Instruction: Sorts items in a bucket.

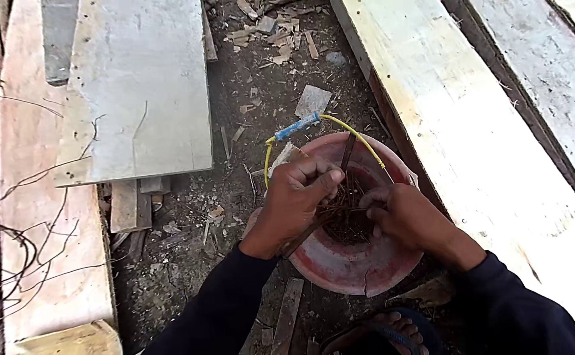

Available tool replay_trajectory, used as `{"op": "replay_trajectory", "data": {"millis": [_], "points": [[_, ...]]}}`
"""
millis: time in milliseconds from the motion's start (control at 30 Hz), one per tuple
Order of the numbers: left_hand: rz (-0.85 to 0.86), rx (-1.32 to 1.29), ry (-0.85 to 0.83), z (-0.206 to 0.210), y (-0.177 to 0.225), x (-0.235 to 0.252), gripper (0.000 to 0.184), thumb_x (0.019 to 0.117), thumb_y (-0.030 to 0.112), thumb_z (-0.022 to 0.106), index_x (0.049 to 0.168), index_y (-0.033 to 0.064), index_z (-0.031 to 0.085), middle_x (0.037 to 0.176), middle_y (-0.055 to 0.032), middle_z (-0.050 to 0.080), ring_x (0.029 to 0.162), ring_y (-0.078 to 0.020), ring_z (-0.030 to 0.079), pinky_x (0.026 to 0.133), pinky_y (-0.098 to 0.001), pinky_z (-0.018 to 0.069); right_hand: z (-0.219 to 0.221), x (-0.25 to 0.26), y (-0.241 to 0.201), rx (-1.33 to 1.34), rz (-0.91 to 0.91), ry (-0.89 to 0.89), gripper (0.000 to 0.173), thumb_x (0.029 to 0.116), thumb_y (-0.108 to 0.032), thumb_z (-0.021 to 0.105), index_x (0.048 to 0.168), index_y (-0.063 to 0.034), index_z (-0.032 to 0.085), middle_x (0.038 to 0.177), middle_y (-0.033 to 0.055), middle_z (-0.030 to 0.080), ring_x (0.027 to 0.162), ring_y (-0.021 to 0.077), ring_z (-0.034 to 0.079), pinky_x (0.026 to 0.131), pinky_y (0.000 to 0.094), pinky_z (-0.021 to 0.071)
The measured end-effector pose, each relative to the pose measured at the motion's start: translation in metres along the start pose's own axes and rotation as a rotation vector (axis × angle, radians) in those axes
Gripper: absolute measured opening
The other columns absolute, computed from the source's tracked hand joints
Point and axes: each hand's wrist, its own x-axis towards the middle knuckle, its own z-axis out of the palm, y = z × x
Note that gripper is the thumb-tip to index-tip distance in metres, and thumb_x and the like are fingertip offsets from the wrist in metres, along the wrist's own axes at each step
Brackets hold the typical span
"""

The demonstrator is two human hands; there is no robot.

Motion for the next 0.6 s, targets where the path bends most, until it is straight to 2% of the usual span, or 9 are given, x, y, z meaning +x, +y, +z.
{"op": "replay_trajectory", "data": {"millis": [33,100,167,233,367,467,533,567,600], "points": [[0.029,0.007,0.012,0.0,0.0,0.0,0.006,0.0964,0.006,0.065,0.094,0.0046,0.07,0.081,-0.0002,0.07,0.067,-0.0071,0.064,0.062,-0.0211,0.0567,0.002,0.001,0.001,-0.09,-0.047,0.002,0.019,0.0976,-0.005,0.064,0.112,-0.0108,0.075,0.085,0.006,0.073,0.065,0.0184,0.069,0.064,0.0408,0.0602],[0.072,0.033,0.008,-0.001,0.0,-0.001,0.005,0.0967,0.006,0.066,0.096,0.0042,0.07,0.086,-0.0009,0.071,0.068,-0.0077,0.064,0.062,-0.0213,0.0567,0.009,0.005,0.002,-0.232,-0.094,-0.001,0.016,0.0932,-0.002,0.066,0.105,-0.0091,0.075,0.089,0.0096,0.072,0.079,0.026,0.069,0.072,0.0484,0.0574],[0.076,0.03,0.003,-0.002,0.002,-0.004,0.006,0.0973,0.006,0.065,0.097,0.0027,0.07,0.087,-0.0036,0.073,0.067,-0.0094,0.066,0.061,-0.0225,0.0577,0.016,0.01,0.0,-0.358,-0.045,-0.073,0.006,0.0921,-0.006,0.068,0.091,-0.0079,0.073,0.085,0.0115,0.07,0.081,0.03,0.069,0.072,0.0509,0.057],[0.061,0.014,0.007,-0.002,0.002,-0.007,0.007,0.0982,0.005,0.064,0.098,0.0012,0.07,0.087,-0.0058,0.074,0.066,-0.0107,0.067,0.059,-0.023,0.0582,0.027,0.013,-0.006,-0.461,0.063,-0.185,0.009,0.0925,-0.008,0.068,0.085,-0.0048,0.07,0.085,0.0155,0.068,0.084,0.0344,0.069,0.072,0.0537,0.0571],[0.051,0.05,0.018,-0.002,-0.001,-0.009,0.007,0.0972,0.006,0.066,0.096,0.0008,0.071,0.083,-0.0046,0.072,0.065,-0.0099,0.066,0.06,-0.0228,0.058,0.049,0.017,-0.005,-0.532,0.179,-0.284,0.008,0.094,-0.006,0.066,0.094,0.0003,0.07,0.099,0.0209,0.069,0.095,0.0402,0.069,0.078,0.0577,0.057],[0.043,0.082,0.003,-0.003,-0.003,-0.009,0.008,0.0973,0.007,0.066,0.096,0.0011,0.072,0.082,-0.0031,0.072,0.067,-0.0086,0.066,0.062,-0.022,0.0577,0.051,0.025,0.005,-0.511,0.118,-0.298,0.008,0.0951,-0.008,0.065,0.095,-0.0053,0.072,0.098,0.0179,0.07,0.095,0.0376,0.069,0.08,0.0561,0.0569],[0.041,0.08,0.0,-0.003,-0.004,-0.008,0.008,0.0973,0.006,0.066,0.097,0.0012,0.073,0.082,-0.0028,0.072,0.066,-0.0082,0.066,0.062,-0.0218,0.0579,0.05,0.029,0.008,-0.48,0.085,-0.298,0.016,0.0946,-0.008,0.064,0.104,-0.0099,0.077,0.1,0.0158,0.072,0.098,0.0358,0.07,0.083,0.0556,0.0567],[0.043,0.072,0.0,-0.002,-0.004,-0.007,0.008,0.0972,0.006,0.067,0.098,0.001,0.073,0.082,-0.0027,0.071,0.066,-0.0078,0.065,0.062,-0.0215,0.0573,0.049,0.03,0.008,-0.475,0.097,-0.307,0.016,0.0948,-0.007,0.064,0.105,-0.0086,0.076,0.101,0.0164,0.072,0.099,0.0361,0.069,0.084,0.0559,0.0561],[0.051,0.069,-0.002,-0.002,-0.005,-0.005,0.008,0.097,0.006,0.067,0.098,0.0008,0.073,0.082,-0.0026,0.071,0.066,-0.0076,0.065,0.061,-0.0212,0.0571,0.049,0.032,0.006,-0.488,0.125,-0.321,0.011,0.0952,-0.008,0.064,0.1,-0.005,0.073,0.099,0.0179,0.07,0.098,0.0372,0.069,0.082,0.0565,0.0556]]}}
